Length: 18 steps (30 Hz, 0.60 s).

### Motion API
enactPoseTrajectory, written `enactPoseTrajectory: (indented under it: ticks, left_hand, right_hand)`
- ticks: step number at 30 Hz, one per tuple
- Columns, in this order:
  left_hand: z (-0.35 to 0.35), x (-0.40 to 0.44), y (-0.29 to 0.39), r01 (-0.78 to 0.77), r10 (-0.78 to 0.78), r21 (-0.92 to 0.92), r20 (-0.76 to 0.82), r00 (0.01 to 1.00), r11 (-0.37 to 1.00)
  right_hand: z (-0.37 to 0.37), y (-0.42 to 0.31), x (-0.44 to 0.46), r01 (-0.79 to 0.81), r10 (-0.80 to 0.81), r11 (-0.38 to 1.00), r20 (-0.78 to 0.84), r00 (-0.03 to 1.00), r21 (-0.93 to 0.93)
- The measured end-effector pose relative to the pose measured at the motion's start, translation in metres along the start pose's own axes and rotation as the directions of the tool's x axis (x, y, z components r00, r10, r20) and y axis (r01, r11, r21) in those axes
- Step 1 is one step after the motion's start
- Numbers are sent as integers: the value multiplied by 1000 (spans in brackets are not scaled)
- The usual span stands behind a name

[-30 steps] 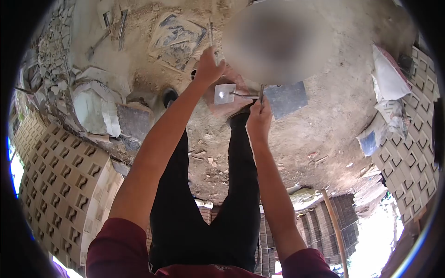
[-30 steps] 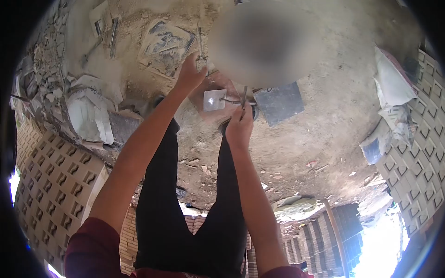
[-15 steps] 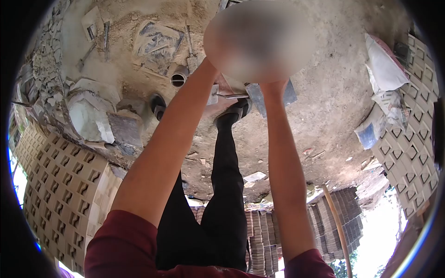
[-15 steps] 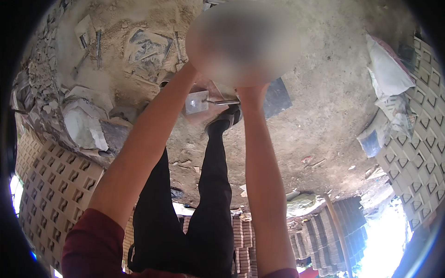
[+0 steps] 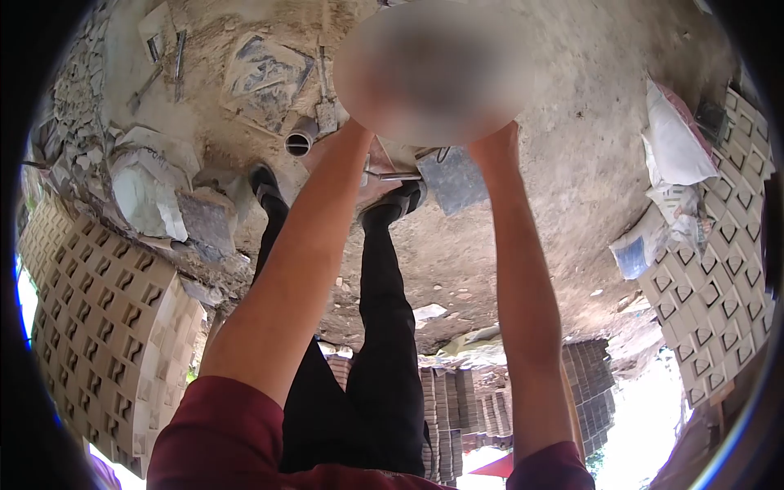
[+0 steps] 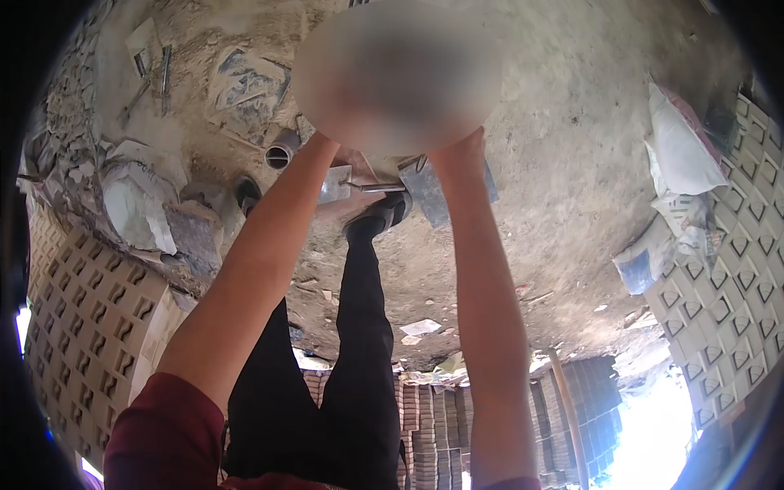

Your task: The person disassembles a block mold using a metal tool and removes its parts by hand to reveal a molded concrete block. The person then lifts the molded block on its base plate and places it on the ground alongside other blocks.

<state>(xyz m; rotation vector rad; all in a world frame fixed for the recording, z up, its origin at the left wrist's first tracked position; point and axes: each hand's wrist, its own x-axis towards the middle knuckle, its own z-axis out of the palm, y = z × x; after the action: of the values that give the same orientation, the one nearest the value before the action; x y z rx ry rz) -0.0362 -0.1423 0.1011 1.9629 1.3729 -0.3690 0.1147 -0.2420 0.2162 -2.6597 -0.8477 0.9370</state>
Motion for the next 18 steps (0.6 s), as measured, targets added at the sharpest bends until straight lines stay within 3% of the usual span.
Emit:
enactPoseTrajectory:
  ticks: [5, 12, 15, 18]
  left_hand:
    - [1, -1, 0, -30, 29, -36, -20, 999, 999]
    - [-1, -2, 1, -9, 8, -56, -12, 1000, 998]
    - [2, 2, 0, 10, -10, -6, -23, 1000, 1000]
    - [4, 0, -2, -7, 4, -62, -51, 999, 998]
  right_hand:
    - [-37, -16, 28, 2, 37, 988, 242, 970, -157]
    - [7, 11, 0, -27, 68, 978, 198, 978, -205]
    - [36, 34, 2, 46, -42, 997, 67, 997, -60]
    - [3, 8, 18, 33, -11, 989, 143, 990, -147]
